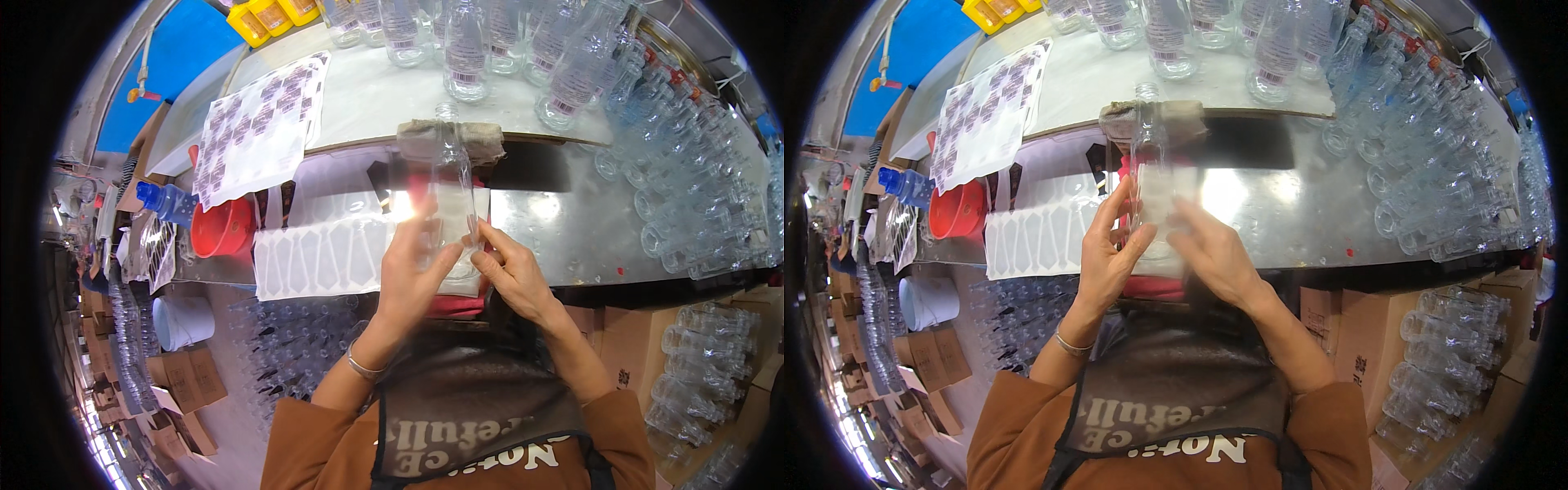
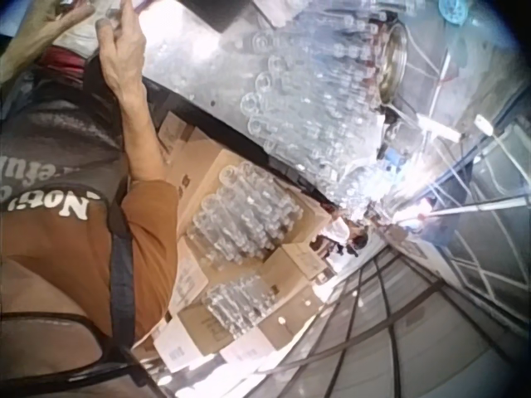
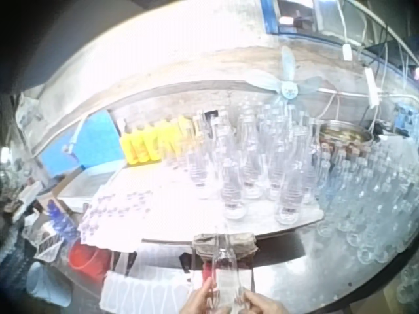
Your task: The person applies labels to clear plastic bottles one at a time. They pick up a bottle, place a label on it, smooth it with a black card, and set the bottle aside. The process repeats for multiple bottles.
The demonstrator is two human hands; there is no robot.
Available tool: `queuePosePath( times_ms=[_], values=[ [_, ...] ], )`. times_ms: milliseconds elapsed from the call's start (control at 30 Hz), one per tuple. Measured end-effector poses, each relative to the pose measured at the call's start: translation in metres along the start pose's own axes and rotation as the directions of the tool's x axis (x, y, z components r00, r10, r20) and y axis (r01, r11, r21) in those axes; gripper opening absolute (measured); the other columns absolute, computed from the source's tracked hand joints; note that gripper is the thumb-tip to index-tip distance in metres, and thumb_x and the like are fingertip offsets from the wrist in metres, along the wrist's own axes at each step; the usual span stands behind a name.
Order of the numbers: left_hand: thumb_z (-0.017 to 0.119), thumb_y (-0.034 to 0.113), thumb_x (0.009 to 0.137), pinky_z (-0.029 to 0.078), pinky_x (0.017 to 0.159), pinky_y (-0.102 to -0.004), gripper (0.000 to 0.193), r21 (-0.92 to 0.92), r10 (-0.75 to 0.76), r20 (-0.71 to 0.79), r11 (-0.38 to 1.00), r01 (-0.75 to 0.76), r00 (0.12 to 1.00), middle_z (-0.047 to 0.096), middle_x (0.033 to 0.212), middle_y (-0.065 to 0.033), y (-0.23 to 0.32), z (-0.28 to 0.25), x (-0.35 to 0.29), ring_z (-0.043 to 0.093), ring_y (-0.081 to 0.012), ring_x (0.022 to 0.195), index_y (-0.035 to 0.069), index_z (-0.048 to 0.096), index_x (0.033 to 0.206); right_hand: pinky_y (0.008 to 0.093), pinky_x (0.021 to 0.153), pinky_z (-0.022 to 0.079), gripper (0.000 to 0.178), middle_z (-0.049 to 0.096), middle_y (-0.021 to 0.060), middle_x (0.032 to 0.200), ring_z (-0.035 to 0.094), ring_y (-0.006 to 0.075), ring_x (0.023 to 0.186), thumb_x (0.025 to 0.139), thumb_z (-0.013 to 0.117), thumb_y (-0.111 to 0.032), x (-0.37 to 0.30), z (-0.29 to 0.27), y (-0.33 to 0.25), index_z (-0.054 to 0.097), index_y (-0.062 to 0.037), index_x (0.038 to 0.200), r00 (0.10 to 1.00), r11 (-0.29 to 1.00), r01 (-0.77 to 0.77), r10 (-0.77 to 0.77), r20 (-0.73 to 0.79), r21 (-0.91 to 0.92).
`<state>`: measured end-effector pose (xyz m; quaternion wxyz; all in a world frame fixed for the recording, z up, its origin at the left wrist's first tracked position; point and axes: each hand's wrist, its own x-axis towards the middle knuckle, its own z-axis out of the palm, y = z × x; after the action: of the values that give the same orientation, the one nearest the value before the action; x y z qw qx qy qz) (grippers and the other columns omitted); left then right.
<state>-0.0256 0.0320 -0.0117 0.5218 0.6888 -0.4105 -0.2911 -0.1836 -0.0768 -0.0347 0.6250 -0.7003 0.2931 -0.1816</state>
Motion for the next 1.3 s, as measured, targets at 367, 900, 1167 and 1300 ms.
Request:
queuePosePath(
  times_ms=[367, 900, 1167, 1300],
  values=[
    [0.071, 0.020, 0.096, 0.045, 0.109, -0.0404, 0.069, -0.334, -0.008, 0.064, 0.942, 0.030, 0.998, 0.050, 0.149, -0.0201, -0.026, -0.007, -0.003, 0.052, -0.0302, 0.134, -0.003, 0.038, 0.152, 0.0281, 0.061, 0.049, 0.053, 0.067, 0.0128, 0.116, 0.058, 0.0112, 0.065, 0.096, 0.066, -0.012, -0.009, 0.001, 0.000, 0.049, 0.0046, 0.143, 0.995, 1.000, -0.020, 0.021, -0.093, 0.003],
    [0.060, 0.047, 0.095, 0.018, 0.120, -0.0615, 0.077, 0.842, -0.254, -0.423, 0.243, 0.481, 0.870, 0.046, 0.153, -0.0220, -0.085, -0.179, -0.079, 0.035, -0.0391, 0.146, -0.002, 0.040, 0.151, 0.0216, 0.061, 0.046, 0.041, 0.066, 0.0116, 0.120, 0.052, 0.0056, 0.067, 0.102, 0.056, -0.011, -0.034, -0.036, 0.032, 0.053, 0.0041, 0.140, 0.986, 0.995, -0.097, 0.095, -0.139, -0.007],
    [0.073, 0.029, 0.087, 0.040, 0.110, -0.0495, 0.067, 0.845, 0.169, -0.106, 0.534, -0.001, 0.980, 0.057, 0.134, -0.0297, -0.109, -0.137, -0.055, 0.052, -0.0446, 0.129, -0.009, 0.049, 0.138, 0.0224, 0.059, 0.048, 0.037, 0.071, 0.0092, 0.108, 0.055, 0.0055, 0.064, 0.099, 0.062, -0.012, -0.026, -0.031, 0.015, 0.060, 0.0041, 0.132, 0.987, 0.991, 0.021, -0.042, -0.154, -0.136],
    [0.081, 0.013, 0.078, 0.039, 0.110, -0.0515, 0.072, 0.801, 0.138, -0.030, 0.596, -0.059, 0.990, 0.055, 0.140, -0.0240, -0.081, -0.117, -0.090, 0.050, -0.0421, 0.133, -0.001, 0.050, 0.141, 0.0206, 0.060, 0.045, 0.034, 0.070, 0.0099, 0.110, 0.052, 0.0049, 0.067, 0.101, 0.059, -0.009, -0.035, -0.041, 0.032, 0.059, 0.0040, 0.132, 0.982, 0.995, -0.093, 0.088, -0.166, -0.020]
  ],
)
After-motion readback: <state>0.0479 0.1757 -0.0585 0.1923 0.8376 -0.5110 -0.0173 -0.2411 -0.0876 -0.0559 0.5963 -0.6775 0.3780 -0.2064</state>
